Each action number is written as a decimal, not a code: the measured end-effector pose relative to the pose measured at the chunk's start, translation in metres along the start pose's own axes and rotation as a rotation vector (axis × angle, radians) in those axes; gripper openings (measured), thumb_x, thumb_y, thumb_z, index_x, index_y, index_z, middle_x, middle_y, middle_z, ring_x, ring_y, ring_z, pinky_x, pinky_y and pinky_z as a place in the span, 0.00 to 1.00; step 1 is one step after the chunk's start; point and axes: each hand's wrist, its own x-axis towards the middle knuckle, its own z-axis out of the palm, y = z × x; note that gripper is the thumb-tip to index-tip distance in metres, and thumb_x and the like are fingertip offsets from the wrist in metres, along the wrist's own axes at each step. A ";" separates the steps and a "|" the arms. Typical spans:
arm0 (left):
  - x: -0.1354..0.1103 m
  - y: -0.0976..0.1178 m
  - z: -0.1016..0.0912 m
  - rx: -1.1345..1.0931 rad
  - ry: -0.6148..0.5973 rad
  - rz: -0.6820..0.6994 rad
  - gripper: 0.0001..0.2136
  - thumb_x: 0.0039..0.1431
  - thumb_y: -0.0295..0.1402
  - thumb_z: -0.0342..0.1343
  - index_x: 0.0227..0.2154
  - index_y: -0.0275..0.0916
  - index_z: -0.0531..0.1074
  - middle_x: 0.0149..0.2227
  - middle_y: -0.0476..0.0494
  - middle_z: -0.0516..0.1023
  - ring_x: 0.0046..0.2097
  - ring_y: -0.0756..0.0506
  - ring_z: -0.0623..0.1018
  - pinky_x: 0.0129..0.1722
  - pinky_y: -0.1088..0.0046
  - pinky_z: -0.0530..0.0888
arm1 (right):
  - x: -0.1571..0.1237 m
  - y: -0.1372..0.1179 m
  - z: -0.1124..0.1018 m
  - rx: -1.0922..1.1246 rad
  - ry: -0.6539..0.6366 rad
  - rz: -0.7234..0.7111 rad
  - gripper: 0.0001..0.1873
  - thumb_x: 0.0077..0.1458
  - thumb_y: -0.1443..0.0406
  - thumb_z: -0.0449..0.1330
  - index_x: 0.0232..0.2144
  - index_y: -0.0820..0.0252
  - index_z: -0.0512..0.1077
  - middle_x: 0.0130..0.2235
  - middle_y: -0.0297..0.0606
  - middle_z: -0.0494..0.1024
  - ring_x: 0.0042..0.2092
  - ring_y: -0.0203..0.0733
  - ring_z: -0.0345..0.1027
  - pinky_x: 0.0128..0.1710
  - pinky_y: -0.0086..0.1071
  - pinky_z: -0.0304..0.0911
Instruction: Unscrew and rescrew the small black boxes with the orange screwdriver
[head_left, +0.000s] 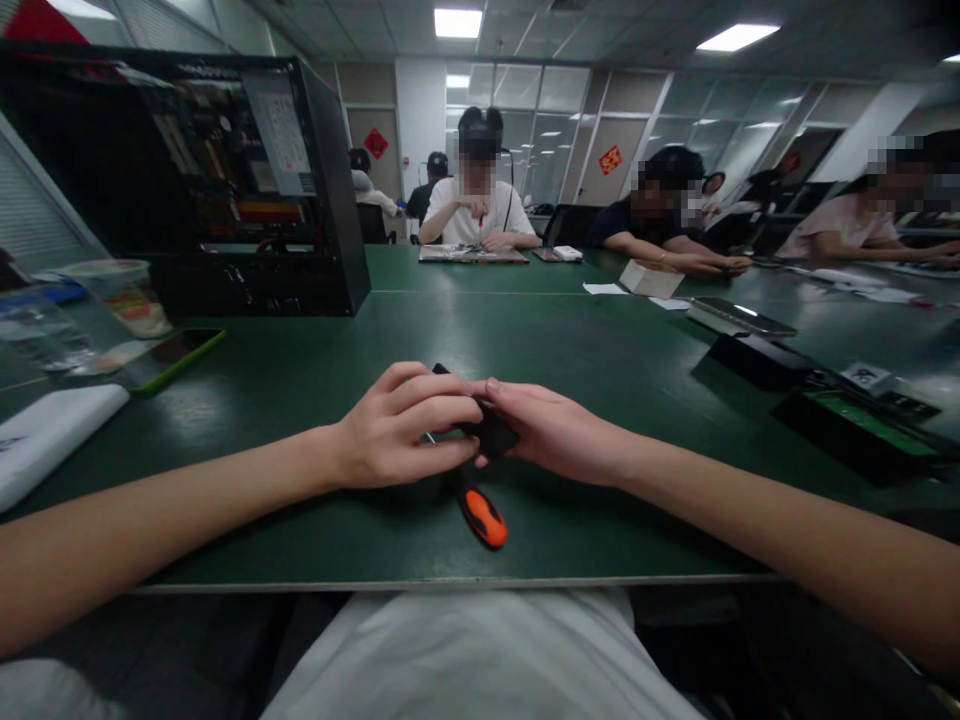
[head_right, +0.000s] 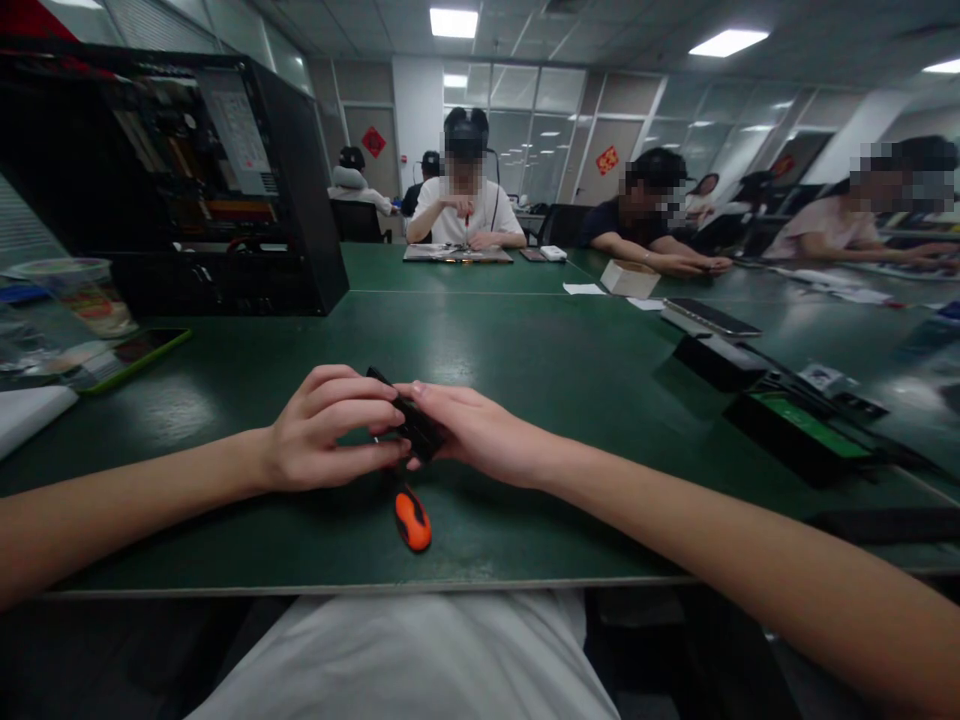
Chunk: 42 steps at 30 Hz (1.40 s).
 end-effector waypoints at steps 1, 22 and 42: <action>-0.001 0.000 0.001 -0.002 -0.012 -0.024 0.04 0.62 0.32 0.63 0.38 0.45 0.75 0.43 0.46 0.82 0.51 0.44 0.79 0.49 0.65 0.73 | -0.001 0.000 0.000 -0.008 -0.007 0.011 0.25 0.64 0.51 0.57 0.56 0.60 0.71 0.45 0.42 0.78 0.38 0.35 0.71 0.40 0.31 0.69; -0.008 -0.006 0.005 -0.784 -0.571 -0.217 0.18 0.71 0.48 0.48 0.37 0.38 0.72 0.34 0.42 0.77 0.36 0.45 0.74 0.36 0.69 0.67 | -0.237 -0.012 -0.159 -1.946 1.521 -0.061 0.40 0.65 0.44 0.41 0.51 0.68 0.79 0.46 0.55 0.79 0.47 0.59 0.75 0.44 0.47 0.70; -0.006 -0.005 0.003 -0.771 -0.578 -0.239 0.10 0.70 0.39 0.53 0.38 0.39 0.73 0.36 0.42 0.78 0.37 0.45 0.76 0.39 0.70 0.69 | -0.240 0.005 -0.164 -1.787 1.582 0.191 0.39 0.62 0.43 0.41 0.52 0.63 0.78 0.50 0.51 0.78 0.54 0.58 0.73 0.53 0.47 0.68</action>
